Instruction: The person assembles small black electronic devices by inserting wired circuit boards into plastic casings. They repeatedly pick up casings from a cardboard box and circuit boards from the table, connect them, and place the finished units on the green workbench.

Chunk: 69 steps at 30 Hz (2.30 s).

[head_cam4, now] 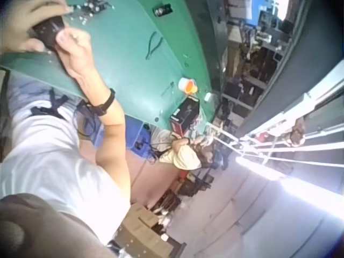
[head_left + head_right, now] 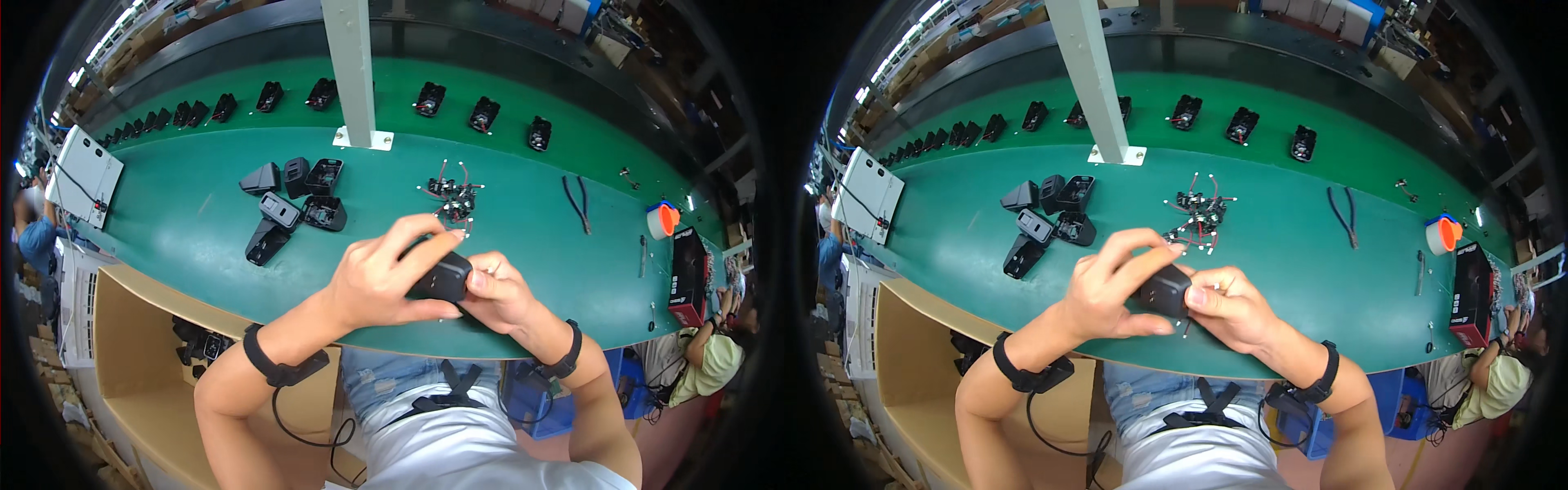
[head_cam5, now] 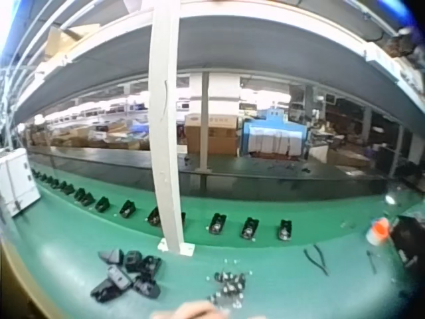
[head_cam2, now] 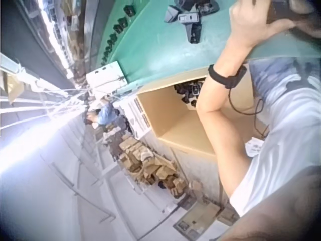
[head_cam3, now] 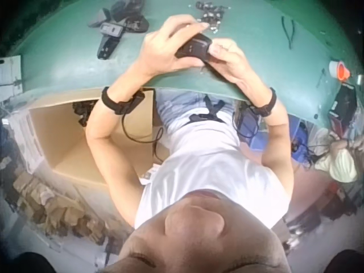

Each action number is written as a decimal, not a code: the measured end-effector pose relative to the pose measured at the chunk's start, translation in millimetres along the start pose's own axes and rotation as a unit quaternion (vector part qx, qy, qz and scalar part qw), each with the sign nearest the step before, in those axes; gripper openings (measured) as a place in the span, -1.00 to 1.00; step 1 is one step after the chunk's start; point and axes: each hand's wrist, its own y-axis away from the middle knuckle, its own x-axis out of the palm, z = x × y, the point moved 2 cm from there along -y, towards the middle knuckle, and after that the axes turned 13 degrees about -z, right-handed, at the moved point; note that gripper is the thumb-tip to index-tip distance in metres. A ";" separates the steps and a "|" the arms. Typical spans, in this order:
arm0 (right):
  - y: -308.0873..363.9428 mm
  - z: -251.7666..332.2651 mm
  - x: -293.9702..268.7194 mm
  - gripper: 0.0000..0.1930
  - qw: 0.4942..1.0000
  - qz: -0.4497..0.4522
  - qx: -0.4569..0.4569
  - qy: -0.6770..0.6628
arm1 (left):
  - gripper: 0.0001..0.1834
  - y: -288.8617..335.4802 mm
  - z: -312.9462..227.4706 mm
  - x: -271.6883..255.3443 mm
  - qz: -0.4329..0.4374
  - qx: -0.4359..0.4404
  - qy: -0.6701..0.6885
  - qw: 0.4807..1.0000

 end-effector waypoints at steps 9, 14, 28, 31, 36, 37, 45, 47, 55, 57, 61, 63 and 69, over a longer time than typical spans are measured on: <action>-12.0 174.6 -78.5 -0.70 0.525 -0.240 -0.426 0.697 | -0.21 7.6 75.9 -34.6 0.040 -0.127 -0.378 0.916; -22.2 232.8 -196.0 -0.71 0.398 -0.333 -0.322 0.792 | -0.18 29.8 92.6 -29.8 0.169 -0.204 -0.374 0.889; -16.2 249.7 -239.8 -0.49 0.484 -0.327 -0.274 0.764 | -0.60 30.6 76.6 -21.7 0.161 -0.176 -0.288 0.928; 19.9 269.3 -304.6 -0.48 0.419 -0.498 -0.233 0.722 | -0.61 27.6 80.8 -17.9 0.192 -0.144 -0.267 0.933; 54.0 262.2 -368.7 -0.25 0.381 -0.574 -0.147 0.709 | -0.66 13.5 64.5 -12.3 0.165 -0.083 -0.274 0.944; 53.7 261.7 -373.7 -0.24 0.385 -0.566 -0.146 0.714 | -0.66 8.7 59.2 -10.9 0.143 -0.074 -0.264 0.951; 21.2 262.6 -362.7 -0.67 0.360 -0.572 -0.162 0.719 | -0.69 1.0 35.0 0.5 0.068 -0.070 -0.118 0.988; 20.4 263.7 -362.1 -0.68 0.368 -0.588 -0.162 0.702 | -0.67 2.4 32.3 3.7 0.086 -0.090 -0.090 0.988; 36.7 253.7 -333.3 -0.74 0.756 -0.483 -0.322 0.304 | -0.65 2.4 26.0 11.1 0.092 -0.104 -0.058 0.989; 26.0 236.7 -279.8 -0.76 0.819 -0.417 -0.324 0.223 | -0.65 0.4 21.8 9.0 0.086 -0.107 -0.048 0.989; 17.2 178.4 -159.1 -0.90 0.893 -0.236 -0.277 0.266 | -0.69 -0.4 11.6 3.9 0.096 -0.129 -0.001 0.987; 17.2 150.7 -115.4 -0.91 0.906 -0.188 -0.256 0.279 | -0.68 -5.1 8.4 7.3 0.099 -0.146 0.060 0.982; -1.2 85.9 -29.1 -0.92 0.920 -0.057 -0.273 0.276 | -0.36 0.4 4.4 3.3 0.121 -0.160 0.095 0.975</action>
